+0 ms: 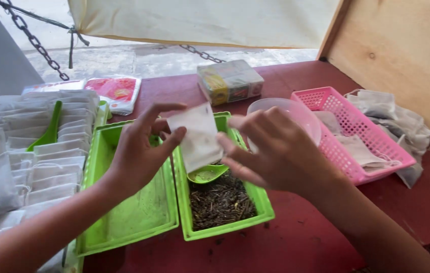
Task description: Filling small tea bags with loose tea leaves using a spoon and weighing them on a digital scale
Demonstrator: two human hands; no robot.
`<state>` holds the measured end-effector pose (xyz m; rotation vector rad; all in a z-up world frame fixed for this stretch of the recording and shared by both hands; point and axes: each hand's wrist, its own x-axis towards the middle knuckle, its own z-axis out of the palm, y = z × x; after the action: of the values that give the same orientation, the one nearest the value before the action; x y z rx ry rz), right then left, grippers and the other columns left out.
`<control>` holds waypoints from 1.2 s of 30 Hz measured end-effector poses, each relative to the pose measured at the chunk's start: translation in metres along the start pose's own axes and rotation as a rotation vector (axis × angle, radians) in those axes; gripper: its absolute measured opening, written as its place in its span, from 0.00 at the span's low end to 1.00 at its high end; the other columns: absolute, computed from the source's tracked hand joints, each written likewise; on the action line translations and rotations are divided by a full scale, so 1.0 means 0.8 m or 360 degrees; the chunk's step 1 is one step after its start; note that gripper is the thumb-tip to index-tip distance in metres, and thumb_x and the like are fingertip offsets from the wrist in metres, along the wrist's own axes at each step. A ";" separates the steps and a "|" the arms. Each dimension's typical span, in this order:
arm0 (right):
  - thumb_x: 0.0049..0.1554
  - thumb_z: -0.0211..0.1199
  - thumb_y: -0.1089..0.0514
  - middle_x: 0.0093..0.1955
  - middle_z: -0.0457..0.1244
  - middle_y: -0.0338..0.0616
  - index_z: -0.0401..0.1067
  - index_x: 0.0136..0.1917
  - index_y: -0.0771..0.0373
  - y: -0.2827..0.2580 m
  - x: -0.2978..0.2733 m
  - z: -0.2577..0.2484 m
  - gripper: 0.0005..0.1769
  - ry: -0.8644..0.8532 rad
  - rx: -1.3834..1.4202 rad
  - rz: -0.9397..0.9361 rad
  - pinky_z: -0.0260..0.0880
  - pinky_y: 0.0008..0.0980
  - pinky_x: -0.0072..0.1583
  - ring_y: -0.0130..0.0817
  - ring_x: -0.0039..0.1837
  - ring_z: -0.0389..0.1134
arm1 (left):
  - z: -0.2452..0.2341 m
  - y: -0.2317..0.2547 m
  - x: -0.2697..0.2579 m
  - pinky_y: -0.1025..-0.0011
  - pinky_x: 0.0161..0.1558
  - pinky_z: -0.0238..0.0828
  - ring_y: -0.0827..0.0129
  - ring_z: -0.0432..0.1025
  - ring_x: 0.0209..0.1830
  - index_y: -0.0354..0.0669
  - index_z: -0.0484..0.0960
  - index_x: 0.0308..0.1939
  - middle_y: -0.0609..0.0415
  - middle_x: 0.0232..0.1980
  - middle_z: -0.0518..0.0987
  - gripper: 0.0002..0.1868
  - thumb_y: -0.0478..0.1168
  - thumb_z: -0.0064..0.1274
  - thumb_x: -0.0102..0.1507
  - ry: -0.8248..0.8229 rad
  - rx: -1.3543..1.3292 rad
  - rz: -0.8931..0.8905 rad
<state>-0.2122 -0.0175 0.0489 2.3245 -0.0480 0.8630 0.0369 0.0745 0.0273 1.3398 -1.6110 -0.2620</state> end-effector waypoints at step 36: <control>0.56 0.65 0.69 0.46 0.70 0.41 0.78 0.45 0.62 -0.073 0.013 0.010 0.05 0.0059 0.1289 0.0863 0.70 0.25 0.48 0.29 0.46 0.72 | 0.007 -0.003 -0.036 0.61 0.53 0.53 0.61 0.68 0.50 0.47 0.82 0.44 0.62 0.41 0.80 0.08 0.42 0.47 0.71 0.0175 0.0339 0.0854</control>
<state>-0.1848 0.0260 0.0177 3.1150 -0.3922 1.3799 0.0314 0.0959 0.0075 1.0025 -1.8712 0.3089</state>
